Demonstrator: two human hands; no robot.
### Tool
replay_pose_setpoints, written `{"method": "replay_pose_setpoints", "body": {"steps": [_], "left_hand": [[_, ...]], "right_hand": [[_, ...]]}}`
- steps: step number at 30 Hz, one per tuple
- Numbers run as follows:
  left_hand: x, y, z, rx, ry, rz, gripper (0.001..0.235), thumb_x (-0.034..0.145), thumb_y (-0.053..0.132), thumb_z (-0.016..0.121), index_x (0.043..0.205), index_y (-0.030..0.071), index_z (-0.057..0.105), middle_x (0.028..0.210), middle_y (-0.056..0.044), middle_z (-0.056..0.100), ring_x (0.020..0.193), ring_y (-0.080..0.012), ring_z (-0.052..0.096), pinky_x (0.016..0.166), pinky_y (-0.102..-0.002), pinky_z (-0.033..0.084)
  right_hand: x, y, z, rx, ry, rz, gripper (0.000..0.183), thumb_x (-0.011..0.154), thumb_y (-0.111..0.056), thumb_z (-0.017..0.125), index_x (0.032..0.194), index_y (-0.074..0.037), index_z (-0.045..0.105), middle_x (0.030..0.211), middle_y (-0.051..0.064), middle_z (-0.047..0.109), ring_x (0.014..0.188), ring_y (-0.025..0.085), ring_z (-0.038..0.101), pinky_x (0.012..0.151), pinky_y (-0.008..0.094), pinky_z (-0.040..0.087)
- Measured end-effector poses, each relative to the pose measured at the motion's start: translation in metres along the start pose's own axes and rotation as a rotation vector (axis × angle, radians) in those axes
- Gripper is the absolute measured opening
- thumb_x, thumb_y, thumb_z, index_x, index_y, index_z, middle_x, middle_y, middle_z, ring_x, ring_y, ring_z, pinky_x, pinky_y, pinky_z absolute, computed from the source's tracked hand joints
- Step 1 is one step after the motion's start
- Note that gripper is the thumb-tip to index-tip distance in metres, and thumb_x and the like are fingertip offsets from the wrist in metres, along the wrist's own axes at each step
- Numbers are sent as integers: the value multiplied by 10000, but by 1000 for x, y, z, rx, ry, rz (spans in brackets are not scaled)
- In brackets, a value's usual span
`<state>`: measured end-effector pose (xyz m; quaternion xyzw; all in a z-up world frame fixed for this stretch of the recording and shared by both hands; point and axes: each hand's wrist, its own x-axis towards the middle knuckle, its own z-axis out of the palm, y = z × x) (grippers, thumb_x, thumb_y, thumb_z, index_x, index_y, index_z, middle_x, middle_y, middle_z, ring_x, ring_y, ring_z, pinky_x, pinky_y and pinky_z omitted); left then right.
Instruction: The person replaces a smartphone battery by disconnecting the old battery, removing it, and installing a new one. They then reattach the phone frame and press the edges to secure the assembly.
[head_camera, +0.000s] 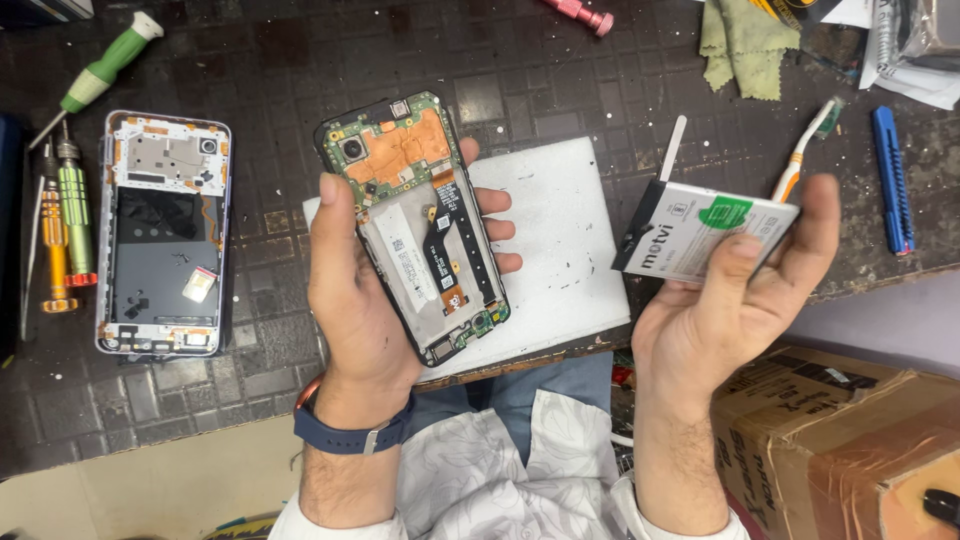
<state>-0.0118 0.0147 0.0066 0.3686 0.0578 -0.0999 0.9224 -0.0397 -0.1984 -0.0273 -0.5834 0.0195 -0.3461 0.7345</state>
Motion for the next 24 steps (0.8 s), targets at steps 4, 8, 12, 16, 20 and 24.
{"method": "replay_pose_setpoints", "body": {"steps": [4,8,12,16,20,24], "left_hand": [[1,-1,-1,-2,-29,-23,897,1017,636,298,1464,-110,517,1174,-313,671,1025,-352,705,872,-501,636],[2,-3,-3,-23,-57,-78,901,990,643,312,1459,-103,498,1222,-326,656,1083,-363,696,907,-503,630],[2,-4,-6,-13,-79,-102,861,979,607,348,1454,-98,481,1284,-343,635,1141,-368,678,933,-511,617],[3,-5,-6,-66,-74,-122,825,984,592,368,1445,-79,496,1288,-308,636,1157,-335,675,948,-493,615],[2,-7,-8,-87,-81,-115,802,1009,590,404,1431,-79,534,1251,-248,636,1117,-294,669,943,-488,616],[2,-10,-11,-112,-88,-134,775,1027,591,389,1414,-58,558,1207,-194,649,1079,-260,671,941,-458,609]], "right_hand": [[-1,4,-9,149,-169,12,378,1087,-134,715,1308,-103,409,1132,73,644,1017,159,685,832,306,623],[-4,11,-15,15,-6,44,449,1094,-31,771,1287,-58,366,1138,60,520,1019,123,523,971,256,481],[-6,8,-14,86,-129,60,546,1071,-92,757,1475,-32,396,1359,78,560,1254,148,566,1153,291,493],[-14,1,-5,162,-155,126,481,1137,-134,688,1492,-21,383,1359,73,545,1280,157,545,1191,346,450],[-30,2,10,98,-182,41,432,1150,-177,623,1492,-142,360,1375,33,558,1258,125,543,1180,331,431],[-34,3,24,25,-316,100,219,1095,-152,613,1226,-88,449,1081,91,634,965,128,572,887,338,484]]}}
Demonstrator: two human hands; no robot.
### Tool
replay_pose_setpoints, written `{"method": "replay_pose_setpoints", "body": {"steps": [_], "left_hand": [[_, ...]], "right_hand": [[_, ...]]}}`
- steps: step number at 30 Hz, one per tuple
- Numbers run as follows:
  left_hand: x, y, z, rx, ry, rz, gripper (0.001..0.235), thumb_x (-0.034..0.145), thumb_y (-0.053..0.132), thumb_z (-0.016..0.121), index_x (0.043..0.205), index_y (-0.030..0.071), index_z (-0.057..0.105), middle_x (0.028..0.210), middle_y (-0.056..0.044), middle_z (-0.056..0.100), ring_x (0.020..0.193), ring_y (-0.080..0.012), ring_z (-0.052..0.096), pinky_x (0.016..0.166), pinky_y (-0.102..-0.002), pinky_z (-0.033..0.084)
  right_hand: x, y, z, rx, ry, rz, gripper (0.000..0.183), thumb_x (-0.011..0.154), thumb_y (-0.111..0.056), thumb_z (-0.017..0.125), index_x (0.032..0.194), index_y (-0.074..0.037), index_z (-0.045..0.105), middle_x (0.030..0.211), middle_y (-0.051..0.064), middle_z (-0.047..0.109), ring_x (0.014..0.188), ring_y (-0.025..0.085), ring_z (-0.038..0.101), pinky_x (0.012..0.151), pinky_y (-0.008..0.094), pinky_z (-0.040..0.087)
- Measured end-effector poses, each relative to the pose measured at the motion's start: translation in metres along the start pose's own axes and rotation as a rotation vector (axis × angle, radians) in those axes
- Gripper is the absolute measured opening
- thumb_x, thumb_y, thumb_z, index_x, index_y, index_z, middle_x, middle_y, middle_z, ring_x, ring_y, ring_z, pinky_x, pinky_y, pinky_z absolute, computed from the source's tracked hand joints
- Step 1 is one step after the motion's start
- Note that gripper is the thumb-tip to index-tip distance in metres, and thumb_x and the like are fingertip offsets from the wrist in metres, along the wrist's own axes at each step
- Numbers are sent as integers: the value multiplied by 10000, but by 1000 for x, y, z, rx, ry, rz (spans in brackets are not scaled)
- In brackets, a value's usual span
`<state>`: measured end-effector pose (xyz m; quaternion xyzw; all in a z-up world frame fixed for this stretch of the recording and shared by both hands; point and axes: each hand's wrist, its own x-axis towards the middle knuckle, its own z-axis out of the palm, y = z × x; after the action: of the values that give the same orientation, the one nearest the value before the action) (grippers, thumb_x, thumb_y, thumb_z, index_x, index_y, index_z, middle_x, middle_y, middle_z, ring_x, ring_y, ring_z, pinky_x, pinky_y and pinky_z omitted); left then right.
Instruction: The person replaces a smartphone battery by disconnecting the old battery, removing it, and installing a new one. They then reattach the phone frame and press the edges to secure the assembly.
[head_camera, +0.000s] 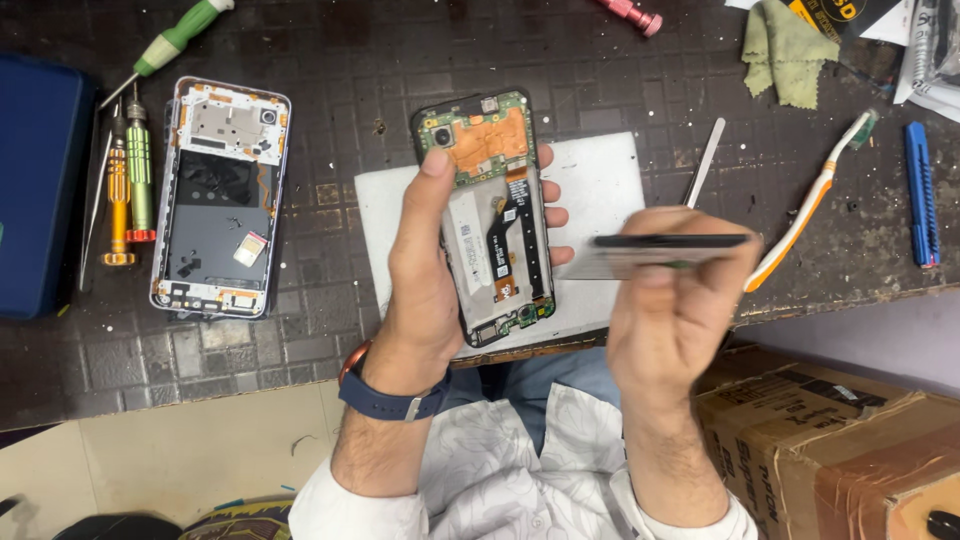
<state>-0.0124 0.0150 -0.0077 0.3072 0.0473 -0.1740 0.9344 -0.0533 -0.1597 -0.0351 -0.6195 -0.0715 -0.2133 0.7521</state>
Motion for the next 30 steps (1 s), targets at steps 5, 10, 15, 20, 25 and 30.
{"method": "replay_pose_setpoints", "body": {"steps": [5,10,15,20,25,30], "left_hand": [[0,-3,0,110,16,83,749,1048,578,373,1397,-55,564,1247,-184,664,1092,-250,680,974,-415,593],[1,-5,-3,99,16,92,741,1050,581,371,1403,-42,559,1294,-187,661,1078,-248,676,966,-413,588],[2,-6,-5,62,-3,86,735,1062,585,374,1420,-30,559,1300,-188,659,1075,-247,668,961,-408,586],[2,-6,-5,9,15,47,734,1053,580,377,1415,-33,556,1316,-179,654,1109,-255,665,973,-423,589],[2,-5,-4,25,26,44,757,1056,595,361,1424,-35,566,1309,-196,653,1124,-272,679,971,-425,597],[-1,-4,-4,-31,25,37,723,1051,590,347,1427,5,544,1339,-197,639,1099,-292,685,897,-482,612]], "right_hand": [[2,-4,13,-157,-327,-36,178,1140,-152,595,1165,-57,447,979,111,655,971,139,630,1053,374,471],[1,-3,19,-191,-347,18,184,1097,-142,614,1174,-50,474,983,101,664,967,152,623,1056,369,447],[-3,1,17,-83,-335,153,240,1005,-182,660,1132,-40,514,1104,60,517,954,137,685,950,356,568],[-4,4,14,-318,-418,-27,226,1069,-108,677,1204,-3,530,1156,61,547,1035,117,501,1091,287,421],[-4,0,19,-171,-365,144,351,1076,-175,664,1303,9,470,1264,83,504,1112,132,515,1055,271,450],[3,-4,22,-584,-369,-50,396,1053,-257,687,1298,11,529,1266,82,372,1098,124,413,921,247,433]]}}
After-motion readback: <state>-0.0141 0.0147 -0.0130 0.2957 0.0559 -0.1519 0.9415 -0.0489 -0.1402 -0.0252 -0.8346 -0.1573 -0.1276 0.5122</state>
